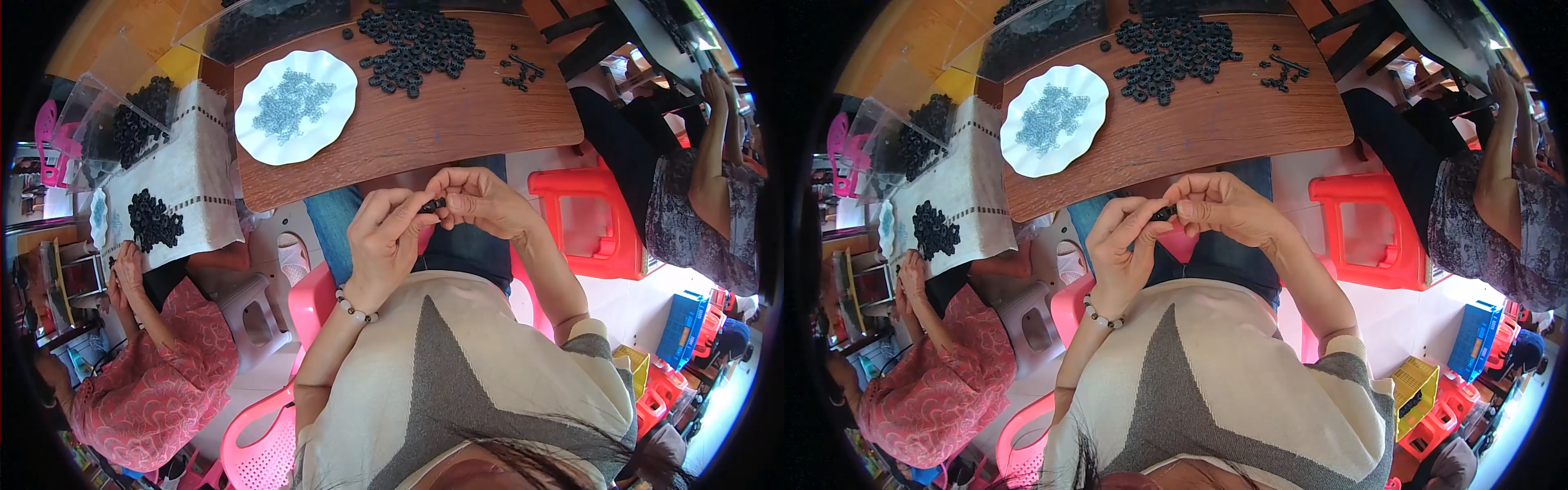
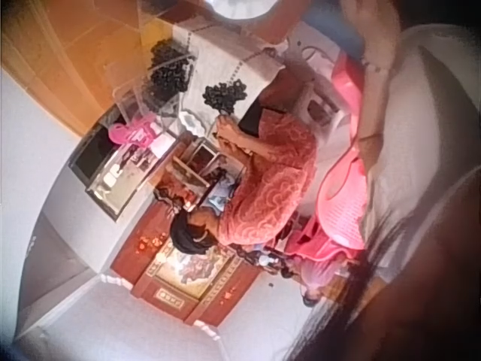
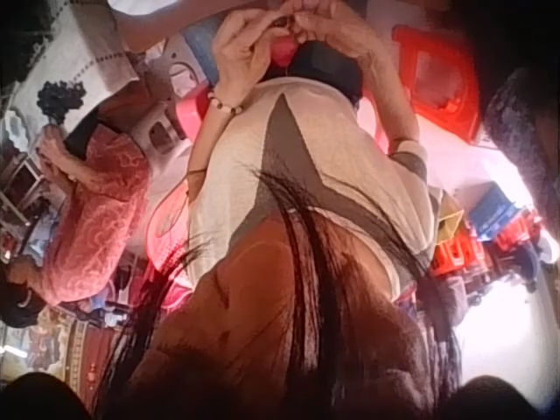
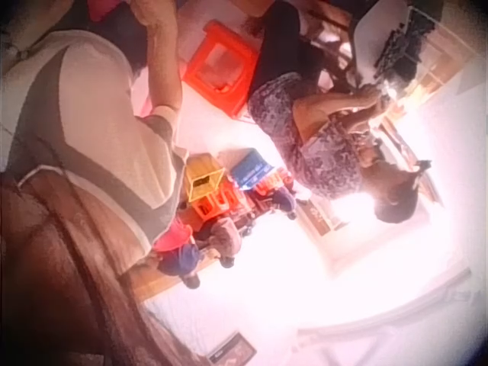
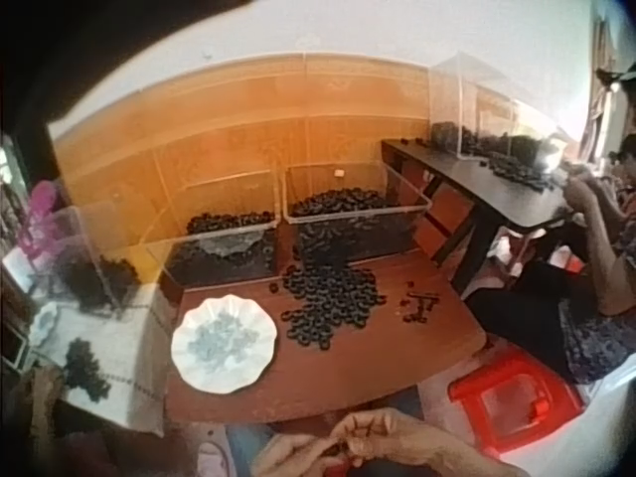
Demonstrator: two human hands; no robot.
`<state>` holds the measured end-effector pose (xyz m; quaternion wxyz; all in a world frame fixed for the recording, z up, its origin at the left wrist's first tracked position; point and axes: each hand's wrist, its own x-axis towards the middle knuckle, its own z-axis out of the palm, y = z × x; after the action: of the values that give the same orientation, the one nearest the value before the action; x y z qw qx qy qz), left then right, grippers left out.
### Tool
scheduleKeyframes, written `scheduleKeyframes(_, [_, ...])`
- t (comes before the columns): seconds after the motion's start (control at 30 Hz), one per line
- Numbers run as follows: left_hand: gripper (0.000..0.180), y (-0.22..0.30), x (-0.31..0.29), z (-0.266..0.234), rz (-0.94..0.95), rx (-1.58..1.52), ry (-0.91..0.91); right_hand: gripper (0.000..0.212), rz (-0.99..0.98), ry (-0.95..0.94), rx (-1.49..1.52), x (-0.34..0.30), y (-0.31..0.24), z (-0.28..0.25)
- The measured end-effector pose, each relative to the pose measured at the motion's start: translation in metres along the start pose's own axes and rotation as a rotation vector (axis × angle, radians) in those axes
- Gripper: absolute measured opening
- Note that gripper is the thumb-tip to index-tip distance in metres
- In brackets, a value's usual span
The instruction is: Manually assembling small black plastic components by inserting tiny metal pieces into them at a shared workshop table.
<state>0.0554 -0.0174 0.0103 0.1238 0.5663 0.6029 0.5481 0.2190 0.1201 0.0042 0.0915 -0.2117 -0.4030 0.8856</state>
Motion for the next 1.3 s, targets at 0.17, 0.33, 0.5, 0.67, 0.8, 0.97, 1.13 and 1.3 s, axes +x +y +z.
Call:
scheduleKeyframes(0.17, [0.039, 0.006, 0.001, 0.000, 0.013, 0.021, 0.002, 0.042, -0.017, -0.071, 0.059, 0.000, 0.005, 0.000])
scheduleKeyframes(0.33, [0.039, 0.006, 0.000, 0.001, 0.059, 0.065, 0.004, 0.059, -0.023, -0.187, 0.111, -0.003, 0.011, -0.004])
scheduleKeyframes(0.5, [0.034, 0.016, 0.002, 0.000, 0.074, 0.098, -0.014, 0.059, 0.015, -0.276, 0.240, -0.002, 0.018, -0.005])
scheduleKeyframes(0.67, [0.033, 0.016, 0.001, 0.001, 0.096, 0.096, -0.027, 0.059, 0.005, -0.306, 0.256, -0.001, 0.021, -0.006])
scheduleKeyframes(0.8, [0.033, 0.017, 0.002, 0.001, 0.110, 0.086, -0.025, 0.057, 0.018, -0.309, 0.303, -0.001, 0.024, -0.007])
scheduleKeyframes(0.97, [0.033, 0.016, -0.001, 0.004, 0.084, 0.035, -0.021, 0.054, 0.003, -0.332, 0.252, 0.001, 0.022, -0.006])
scheduleKeyframes(1.13, [0.041, 0.010, -0.006, 0.006, 0.062, -0.005, -0.037, 0.069, 0.045, -0.339, 0.275, 0.003, 0.034, -0.021])
scheduleKeyframes(1.3, [0.038, 0.008, -0.007, 0.007, 0.058, -0.039, -0.037, 0.063, 0.060, -0.289, 0.309, 0.001, 0.028, -0.015])
